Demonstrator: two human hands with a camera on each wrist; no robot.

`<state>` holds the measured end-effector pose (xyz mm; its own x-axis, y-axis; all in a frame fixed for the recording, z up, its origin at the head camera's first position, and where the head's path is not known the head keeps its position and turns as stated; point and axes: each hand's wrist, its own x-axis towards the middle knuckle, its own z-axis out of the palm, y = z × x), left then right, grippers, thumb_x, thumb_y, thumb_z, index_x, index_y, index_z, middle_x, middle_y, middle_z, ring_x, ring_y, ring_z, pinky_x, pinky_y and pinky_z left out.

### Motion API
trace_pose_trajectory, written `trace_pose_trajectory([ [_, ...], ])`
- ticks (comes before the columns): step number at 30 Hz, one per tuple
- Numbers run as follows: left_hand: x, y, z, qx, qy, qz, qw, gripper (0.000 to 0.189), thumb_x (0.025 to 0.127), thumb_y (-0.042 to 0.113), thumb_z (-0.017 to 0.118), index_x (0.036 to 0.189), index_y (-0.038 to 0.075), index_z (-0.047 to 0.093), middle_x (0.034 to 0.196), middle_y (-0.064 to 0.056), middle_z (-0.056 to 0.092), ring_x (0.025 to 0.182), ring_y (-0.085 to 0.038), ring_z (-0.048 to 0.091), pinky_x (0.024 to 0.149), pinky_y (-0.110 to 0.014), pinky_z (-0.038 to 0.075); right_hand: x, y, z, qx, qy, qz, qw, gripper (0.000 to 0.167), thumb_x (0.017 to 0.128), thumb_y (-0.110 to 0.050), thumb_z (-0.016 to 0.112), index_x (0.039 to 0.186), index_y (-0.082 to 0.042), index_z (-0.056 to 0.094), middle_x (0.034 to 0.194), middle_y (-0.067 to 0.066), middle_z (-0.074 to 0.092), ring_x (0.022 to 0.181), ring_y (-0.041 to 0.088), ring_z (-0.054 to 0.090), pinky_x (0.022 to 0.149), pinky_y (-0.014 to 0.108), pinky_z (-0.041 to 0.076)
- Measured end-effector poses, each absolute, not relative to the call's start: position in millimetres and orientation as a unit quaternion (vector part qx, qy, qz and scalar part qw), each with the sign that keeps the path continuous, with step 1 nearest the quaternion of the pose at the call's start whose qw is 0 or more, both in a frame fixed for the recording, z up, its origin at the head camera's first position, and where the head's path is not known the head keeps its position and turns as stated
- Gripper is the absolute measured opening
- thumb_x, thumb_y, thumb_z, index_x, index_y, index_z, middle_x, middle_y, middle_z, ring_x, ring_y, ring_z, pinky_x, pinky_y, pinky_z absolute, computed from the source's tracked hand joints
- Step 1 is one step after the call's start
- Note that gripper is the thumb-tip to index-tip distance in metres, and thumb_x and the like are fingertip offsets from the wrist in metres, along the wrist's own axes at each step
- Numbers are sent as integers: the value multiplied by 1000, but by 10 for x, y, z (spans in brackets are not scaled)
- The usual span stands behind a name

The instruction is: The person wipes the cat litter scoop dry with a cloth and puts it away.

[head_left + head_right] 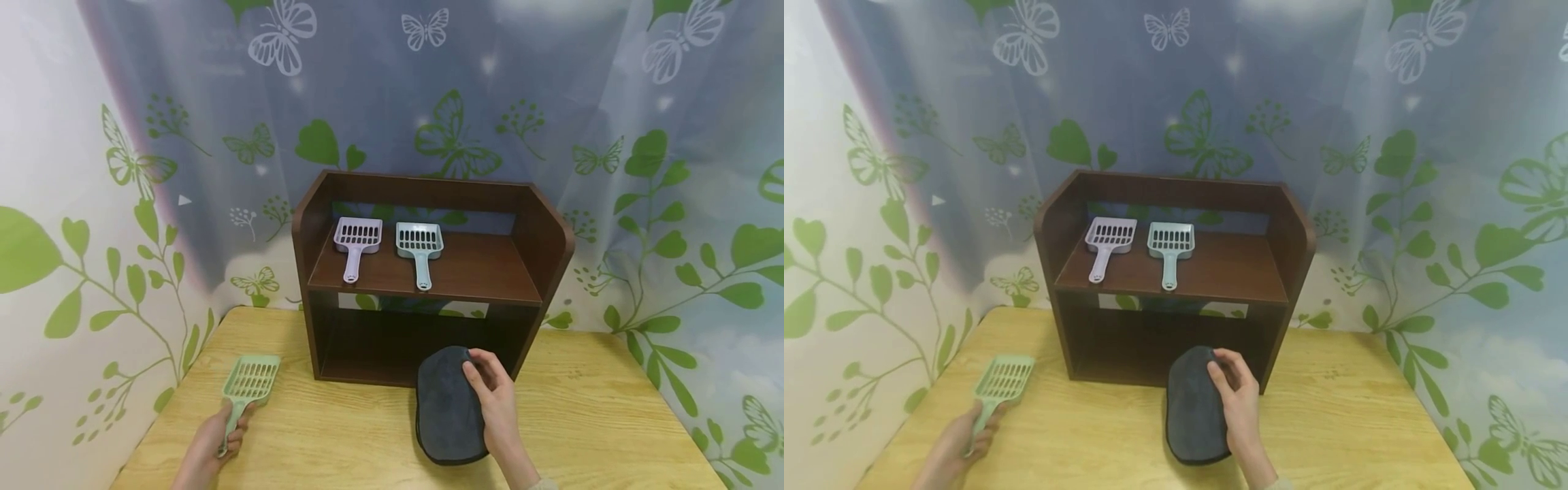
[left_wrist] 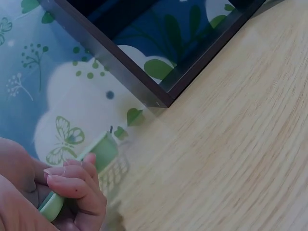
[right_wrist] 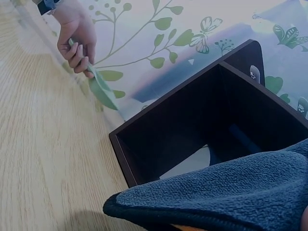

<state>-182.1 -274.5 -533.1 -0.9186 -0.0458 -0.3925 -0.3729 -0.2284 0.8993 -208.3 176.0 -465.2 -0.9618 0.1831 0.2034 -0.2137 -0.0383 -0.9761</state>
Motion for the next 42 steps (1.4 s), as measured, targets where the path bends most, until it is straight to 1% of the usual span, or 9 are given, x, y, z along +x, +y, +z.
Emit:
trace_pose_trajectory([
  [3,-1817,-2770,-5312,-150,632,753,110,55,113,34,16,136,-8,45,81,6,47,54,3,37,48,-10,32,-2085,1757,-4650,13,-679,721,139,31,100,-14,66,124,4,60,112,-6,65,103,9,62,86,21,51],
  [6,-1812,-2794,-5283,-134,667,725,112,60,113,36,17,136,-11,47,79,6,44,53,2,36,48,-11,32,-2083,1755,-4649,12,-680,720,139,31,100,-14,66,124,4,60,112,-7,65,103,9,62,86,21,51],
  [11,-1819,-2806,-5235,-126,716,676,118,62,113,38,23,139,-14,44,82,3,45,56,0,36,51,-14,33,-2085,1748,-4649,13,-680,720,141,30,100,-14,67,123,4,61,112,-6,66,103,10,62,86,20,51],
  [14,-1812,-2818,-5179,-115,737,654,128,63,113,40,24,137,-13,46,81,3,46,56,-1,36,52,-15,34,-2089,1742,-4649,16,-681,719,142,30,99,-14,67,123,4,61,112,-6,66,103,10,62,86,20,51],
  [20,-1768,-2826,-5061,-75,750,638,156,62,111,47,28,130,-7,53,79,5,45,55,-2,36,52,-16,34,-2089,1731,-4647,16,-683,718,138,30,100,-14,67,124,3,61,113,-6,66,103,10,62,87,20,51],
  [24,-1737,-2791,-4984,-57,748,638,172,60,110,49,30,126,-4,55,79,5,46,55,-2,37,52,-16,34,-2089,1728,-4649,12,-683,718,136,31,100,-15,67,124,3,61,112,-7,66,103,10,62,87,20,51],
  [29,-1719,-2711,-4883,-42,747,638,183,61,110,51,31,123,-3,58,79,5,47,55,-1,37,52,-15,34,-2100,1732,-4645,12,-682,717,144,30,99,-15,67,123,3,61,111,-7,66,101,10,62,86,20,51],
  [38,-1704,-2516,-4760,-28,748,632,200,60,107,54,40,114,0,64,75,6,50,53,0,36,49,-15,32,-2099,1753,-4633,8,-684,716,142,30,100,-15,67,124,3,61,111,-7,66,101,9,62,86,20,51],
  [42,-1724,-2413,-4745,-8,753,626,203,58,108,50,39,117,-2,64,76,5,50,54,0,36,49,-14,32,-2099,1762,-4616,5,-685,715,140,31,100,-16,66,125,2,61,113,-7,65,102,9,62,87,20,51],
])
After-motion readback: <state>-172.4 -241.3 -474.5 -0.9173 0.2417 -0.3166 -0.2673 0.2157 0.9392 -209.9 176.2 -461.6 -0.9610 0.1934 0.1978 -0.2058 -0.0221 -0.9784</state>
